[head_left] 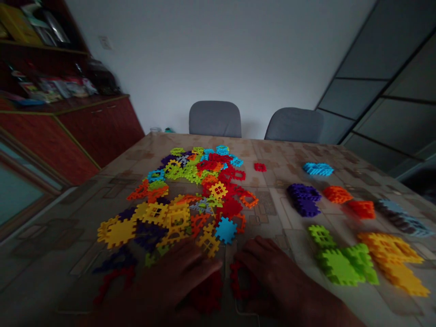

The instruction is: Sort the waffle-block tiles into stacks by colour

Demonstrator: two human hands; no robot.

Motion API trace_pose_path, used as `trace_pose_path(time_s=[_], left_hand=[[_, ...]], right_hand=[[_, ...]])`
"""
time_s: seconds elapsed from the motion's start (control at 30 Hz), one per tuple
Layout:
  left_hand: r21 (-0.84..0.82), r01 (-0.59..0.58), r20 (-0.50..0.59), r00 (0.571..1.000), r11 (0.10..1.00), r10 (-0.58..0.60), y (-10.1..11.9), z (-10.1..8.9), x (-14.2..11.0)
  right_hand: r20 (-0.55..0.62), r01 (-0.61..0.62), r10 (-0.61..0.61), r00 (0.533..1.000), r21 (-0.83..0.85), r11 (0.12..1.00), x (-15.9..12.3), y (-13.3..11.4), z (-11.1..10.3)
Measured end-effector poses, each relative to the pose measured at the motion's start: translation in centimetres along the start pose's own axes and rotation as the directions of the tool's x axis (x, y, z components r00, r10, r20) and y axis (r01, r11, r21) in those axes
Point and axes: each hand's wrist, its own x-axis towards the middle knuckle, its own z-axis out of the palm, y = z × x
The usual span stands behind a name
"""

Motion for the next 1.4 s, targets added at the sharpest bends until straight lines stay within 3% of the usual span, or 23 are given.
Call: trace_pose_path(time_s=[0.27, 0.47, 0.63, 0.83, 0.97, 1.17, 1.3, 1.4], left_hand=[[0.023, 0.025, 0.009, 1.000, 0.999, -0.025, 1.3, 2.0, 0.6], [0.095, 0.138, -0.083, 0.988, 0.986, -0.131, 2.2, 2.8, 0.4], [0.186, 0.115, -0.133, 0.987, 0.976, -0.091, 2.3, 2.3, 0.3], [0.141, 0.089, -0.208, 0.976, 0.986, -0.059, 1.3, 0.5, 0.2], [0.020, 0.102, -0.236, 0.967, 0.995, -0.095, -0.8, -1.0, 2.4], [0.001, -0.061, -0.154, 0.986, 0.998, 0.060, -4.3, -2.0, 8.1], [-0.022, -0.125, -0.109, 0.987, 0.992, 0.122, -5.0, -2.3, 9.3], [-0.024, -0.109, -0.110, 0.988, 0.994, 0.106, -5.1, -2.7, 9.7]], right_hand=[[0.030, -0.018, 0.018, 0.999, -0.004, 1.000, 0.2, -0.2, -0.2], [0.014, -0.010, 0.010, 1.000, 0.016, 1.000, 0.2, 0.1, 0.0], [0.016, -0.006, 0.006, 1.000, 0.030, 1.000, 0.1, -0.2, -0.5], [-0.048, -0.054, 0.058, 0.997, 0.083, 0.995, 0.3, -0.5, -1.3], [-0.085, -0.112, 0.115, 0.990, 0.039, 0.993, 0.6, -0.2, -1.1], [-0.080, -0.080, 0.081, 0.994, 0.014, 0.997, 0.9, -0.3, -0.7], [-0.078, -0.061, 0.061, 0.995, -0.004, 0.998, 1.0, 0.1, -0.3], [-0.099, -0.042, 0.040, 0.994, -0.016, 0.999, 1.1, 0.4, 0.0]])
